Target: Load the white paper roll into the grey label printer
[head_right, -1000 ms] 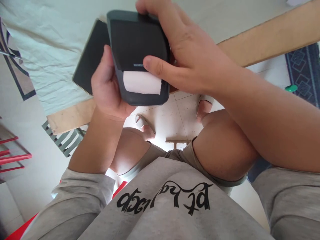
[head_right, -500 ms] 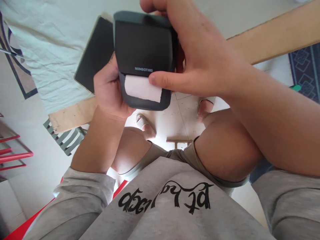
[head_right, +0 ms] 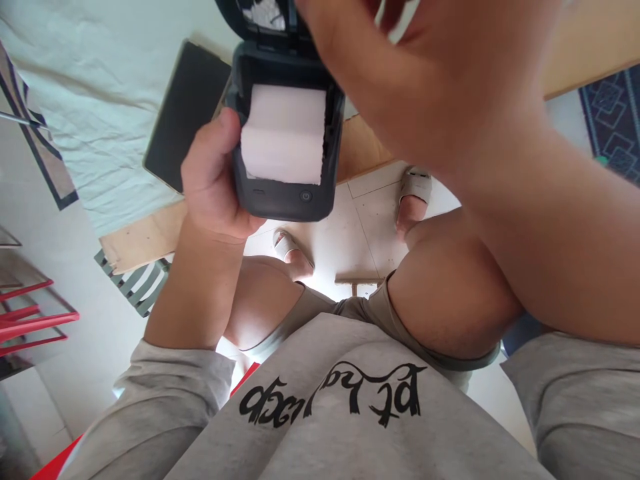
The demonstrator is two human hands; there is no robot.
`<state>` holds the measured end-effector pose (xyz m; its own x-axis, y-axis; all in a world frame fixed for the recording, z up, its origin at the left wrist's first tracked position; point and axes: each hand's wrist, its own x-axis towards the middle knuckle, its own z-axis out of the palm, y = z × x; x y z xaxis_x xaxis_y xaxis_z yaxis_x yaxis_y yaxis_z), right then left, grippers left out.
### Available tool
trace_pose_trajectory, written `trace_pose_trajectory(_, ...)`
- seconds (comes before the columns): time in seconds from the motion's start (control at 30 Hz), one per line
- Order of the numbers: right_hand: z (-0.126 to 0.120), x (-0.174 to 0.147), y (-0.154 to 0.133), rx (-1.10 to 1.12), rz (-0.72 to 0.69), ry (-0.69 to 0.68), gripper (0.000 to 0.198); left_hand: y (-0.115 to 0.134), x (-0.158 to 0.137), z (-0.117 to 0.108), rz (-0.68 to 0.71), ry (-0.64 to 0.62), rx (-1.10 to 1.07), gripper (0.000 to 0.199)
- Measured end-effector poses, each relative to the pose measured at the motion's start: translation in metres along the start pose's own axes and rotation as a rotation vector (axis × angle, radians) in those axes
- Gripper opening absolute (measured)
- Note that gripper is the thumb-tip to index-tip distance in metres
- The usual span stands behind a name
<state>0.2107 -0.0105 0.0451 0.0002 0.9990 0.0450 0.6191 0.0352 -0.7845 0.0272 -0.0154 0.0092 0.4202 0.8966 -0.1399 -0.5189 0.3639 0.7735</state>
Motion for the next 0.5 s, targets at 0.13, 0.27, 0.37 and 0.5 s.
trace_pose_trajectory(0.13,-0.002,0.000,-0.010,-0.508,-0.150,-0.176,0.068,-0.001,0.000,-0.001,-0.040,0.023,0.081,0.019)
trace_pose_trajectory(0.27,0.007,-0.003,-0.026,-0.679,-0.037,-0.300,0.057,0.000,0.000,0.003,-0.061,0.058,0.172,0.023)
trace_pose_trajectory(0.37,0.012,-0.005,-0.029,-0.674,0.010,-0.326,0.050,0.000,0.000,0.006,-0.057,0.059,0.180,0.021)
trace_pose_trajectory(0.5,0.011,-0.001,-0.022,-0.636,-0.031,-0.321,0.050,0.000,0.000,0.008,-0.029,0.085,0.127,0.021)
